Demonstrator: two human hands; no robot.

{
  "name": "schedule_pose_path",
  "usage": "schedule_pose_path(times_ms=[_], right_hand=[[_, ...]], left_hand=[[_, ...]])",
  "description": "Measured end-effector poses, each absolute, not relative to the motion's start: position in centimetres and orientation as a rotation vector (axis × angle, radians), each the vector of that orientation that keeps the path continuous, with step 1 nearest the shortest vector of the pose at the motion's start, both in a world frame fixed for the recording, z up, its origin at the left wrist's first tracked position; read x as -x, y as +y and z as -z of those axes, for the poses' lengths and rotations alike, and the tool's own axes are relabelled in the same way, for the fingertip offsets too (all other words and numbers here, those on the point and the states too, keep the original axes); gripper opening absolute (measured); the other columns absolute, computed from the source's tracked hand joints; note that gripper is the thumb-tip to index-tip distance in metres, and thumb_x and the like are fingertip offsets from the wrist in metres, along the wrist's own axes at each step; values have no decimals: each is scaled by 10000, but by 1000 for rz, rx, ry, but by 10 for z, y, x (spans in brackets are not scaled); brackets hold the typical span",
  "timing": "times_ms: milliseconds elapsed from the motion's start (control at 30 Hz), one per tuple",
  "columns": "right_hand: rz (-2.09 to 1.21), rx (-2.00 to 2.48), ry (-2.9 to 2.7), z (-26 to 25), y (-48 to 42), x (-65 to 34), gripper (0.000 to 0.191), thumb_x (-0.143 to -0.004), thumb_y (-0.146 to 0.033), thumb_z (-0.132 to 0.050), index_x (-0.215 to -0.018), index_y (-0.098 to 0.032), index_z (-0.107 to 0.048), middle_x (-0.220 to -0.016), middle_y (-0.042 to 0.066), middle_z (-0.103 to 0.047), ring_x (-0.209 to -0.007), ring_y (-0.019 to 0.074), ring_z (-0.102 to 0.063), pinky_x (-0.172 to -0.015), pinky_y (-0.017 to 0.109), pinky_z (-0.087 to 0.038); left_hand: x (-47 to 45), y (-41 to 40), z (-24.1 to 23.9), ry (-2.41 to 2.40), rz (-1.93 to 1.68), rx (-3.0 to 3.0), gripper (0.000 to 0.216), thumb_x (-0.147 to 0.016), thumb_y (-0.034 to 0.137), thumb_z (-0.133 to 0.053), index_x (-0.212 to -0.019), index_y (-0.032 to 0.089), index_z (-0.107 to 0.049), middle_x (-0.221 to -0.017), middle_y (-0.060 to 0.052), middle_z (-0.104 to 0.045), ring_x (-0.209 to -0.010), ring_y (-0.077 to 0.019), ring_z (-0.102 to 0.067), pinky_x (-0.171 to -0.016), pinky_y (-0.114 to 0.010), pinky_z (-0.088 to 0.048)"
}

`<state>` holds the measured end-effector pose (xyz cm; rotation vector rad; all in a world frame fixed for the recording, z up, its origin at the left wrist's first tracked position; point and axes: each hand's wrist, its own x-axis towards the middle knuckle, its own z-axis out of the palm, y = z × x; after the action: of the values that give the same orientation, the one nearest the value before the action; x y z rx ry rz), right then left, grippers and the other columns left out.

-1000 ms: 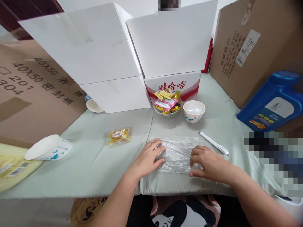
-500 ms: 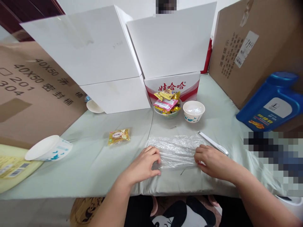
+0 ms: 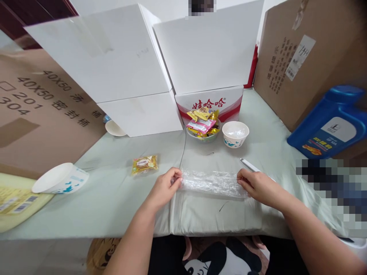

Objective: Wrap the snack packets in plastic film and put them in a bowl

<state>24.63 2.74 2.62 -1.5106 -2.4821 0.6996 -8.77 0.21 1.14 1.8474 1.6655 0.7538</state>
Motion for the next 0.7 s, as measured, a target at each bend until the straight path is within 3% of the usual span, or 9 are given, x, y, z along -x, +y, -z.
schedule_pose_path(times_ms=[100, 300, 500, 600, 700], right_hand=[[-511, 1706, -2477, -16, 32, -238, 163, -960, -274, -404, -977, -212, -554, -786, 34, -680, -707, 195, -626, -595, 270, -353], [-229, 1884, -2487, -3, 38, -232, 234, -934, -327, -505, -1084, -166, -582, -1025, 115, -667, -896, 269, -644, -678, 320, -415], [-124, 1691, -2492, 0, 39, -233, 139, -890, -274, -560, -867, -162, -639, -954, 126, -620, -963, 287, -585, -823, 372, -446], [-217, 1639, -2452, 0, 38, -233, 162, -900, -236, -499, -792, -177, -605, -893, 97, -615, -885, 255, -598, -783, 358, -453], [-439, 1633, -2327, -5, 34, -232, 116, -882, -212, -473, -837, -185, -576, -847, 59, -619, -738, 199, -603, -694, 325, -455]], left_hand=[[82, 8, 0, 1797, -808, -1849, 147, -861, 296, -502, -982, 220, -535, -817, 11, -667, -606, -141, -641, -661, -278, -492], [79, 18, 12, 2135, -736, -2014, 141, -824, 261, -560, -952, 227, -610, -847, -25, -701, -809, -208, -671, -722, -305, -493], [91, 20, 8, 2518, -867, -1986, 125, -819, 241, -588, -929, 191, -624, -886, -68, -664, -779, -231, -649, -682, -328, -487], [79, 9, 3, 2248, -997, -2300, 126, -894, 227, -504, -902, 195, -626, -886, -60, -651, -804, -205, -639, -731, -316, -497], [59, -2, 2, 1791, -796, -2547, 163, -929, 225, -490, -994, 205, -638, -953, -55, -660, -918, -203, -618, -828, -329, -508]])
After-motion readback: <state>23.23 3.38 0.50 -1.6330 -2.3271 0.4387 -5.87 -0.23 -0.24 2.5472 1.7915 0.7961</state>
